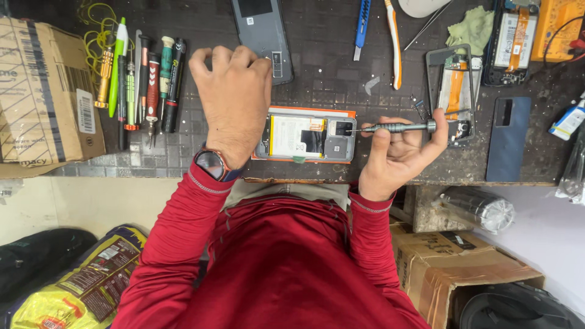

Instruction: The person uses a screwdriver to remove screws from a disassembled smartphone chassis on a workbench. They repeatedly pick up screws, unscrew them from the device, and place them on the table while handling the phone's internal components.

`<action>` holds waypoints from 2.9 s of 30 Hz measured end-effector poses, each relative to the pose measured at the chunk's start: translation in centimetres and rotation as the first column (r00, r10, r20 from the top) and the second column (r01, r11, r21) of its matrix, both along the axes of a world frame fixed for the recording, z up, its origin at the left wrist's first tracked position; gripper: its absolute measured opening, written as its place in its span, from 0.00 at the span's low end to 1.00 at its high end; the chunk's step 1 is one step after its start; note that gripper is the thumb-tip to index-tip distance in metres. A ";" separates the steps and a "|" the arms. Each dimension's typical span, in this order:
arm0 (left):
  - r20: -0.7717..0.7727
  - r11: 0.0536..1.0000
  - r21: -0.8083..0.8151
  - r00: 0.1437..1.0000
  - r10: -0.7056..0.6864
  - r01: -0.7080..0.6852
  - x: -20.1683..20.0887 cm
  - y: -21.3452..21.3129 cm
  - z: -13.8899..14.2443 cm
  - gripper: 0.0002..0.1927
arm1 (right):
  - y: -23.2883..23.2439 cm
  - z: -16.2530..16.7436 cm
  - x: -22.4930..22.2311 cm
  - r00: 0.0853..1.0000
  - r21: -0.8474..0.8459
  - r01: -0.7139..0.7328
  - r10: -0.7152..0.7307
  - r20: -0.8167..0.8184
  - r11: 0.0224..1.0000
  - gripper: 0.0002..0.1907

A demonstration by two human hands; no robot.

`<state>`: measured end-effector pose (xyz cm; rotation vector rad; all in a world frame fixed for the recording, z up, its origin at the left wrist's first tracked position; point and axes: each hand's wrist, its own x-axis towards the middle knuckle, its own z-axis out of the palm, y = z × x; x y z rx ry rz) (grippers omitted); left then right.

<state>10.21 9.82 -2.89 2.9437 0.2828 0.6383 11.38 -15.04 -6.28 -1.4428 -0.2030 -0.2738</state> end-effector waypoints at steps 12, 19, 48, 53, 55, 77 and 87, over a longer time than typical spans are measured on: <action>-0.152 0.961 0.240 0.983 -0.101 0.136 0.9 0.9 0.0 0.08 | 0.0 -0.2 0.1 1.000 0.013 0.000 0.000 -0.001 1.000 0.38; -0.140 0.959 0.217 0.978 -0.155 0.183 1.2 1.2 0.7 0.13 | 0.0 -0.3 0.2 1.000 0.008 0.008 -0.008 0.016 1.000 0.37; 0.334 -0.670 -0.701 0.942 -0.006 0.244 -8.2 -4.8 4.9 0.13 | 2.2 4.6 -1.0 0.999 0.278 0.035 -0.026 -0.037 0.960 0.42; 0.195 -0.893 -0.416 0.976 0.095 0.170 -8.1 -6.6 4.4 0.14 | 3.8 7.9 -3.5 0.988 0.243 -0.034 -0.004 0.156 0.969 0.49; 0.199 -0.887 -0.420 0.974 0.113 0.189 -8.0 -7.0 4.5 0.15 | 4.4 8.9 -4.2 0.976 0.218 -0.052 0.004 0.216 0.974 0.52; 0.433 -0.501 -0.796 0.898 -0.076 0.341 -9.0 -8.1 4.8 0.22 | 6.4 9.0 -6.2 0.963 0.139 -0.099 0.060 0.262 0.985 0.53; 0.382 -0.327 -0.886 0.917 -0.115 0.328 -9.0 -7.9 5.0 0.22 | 6.6 9.1 -5.9 0.870 -0.022 -0.034 0.040 0.492 0.999 0.47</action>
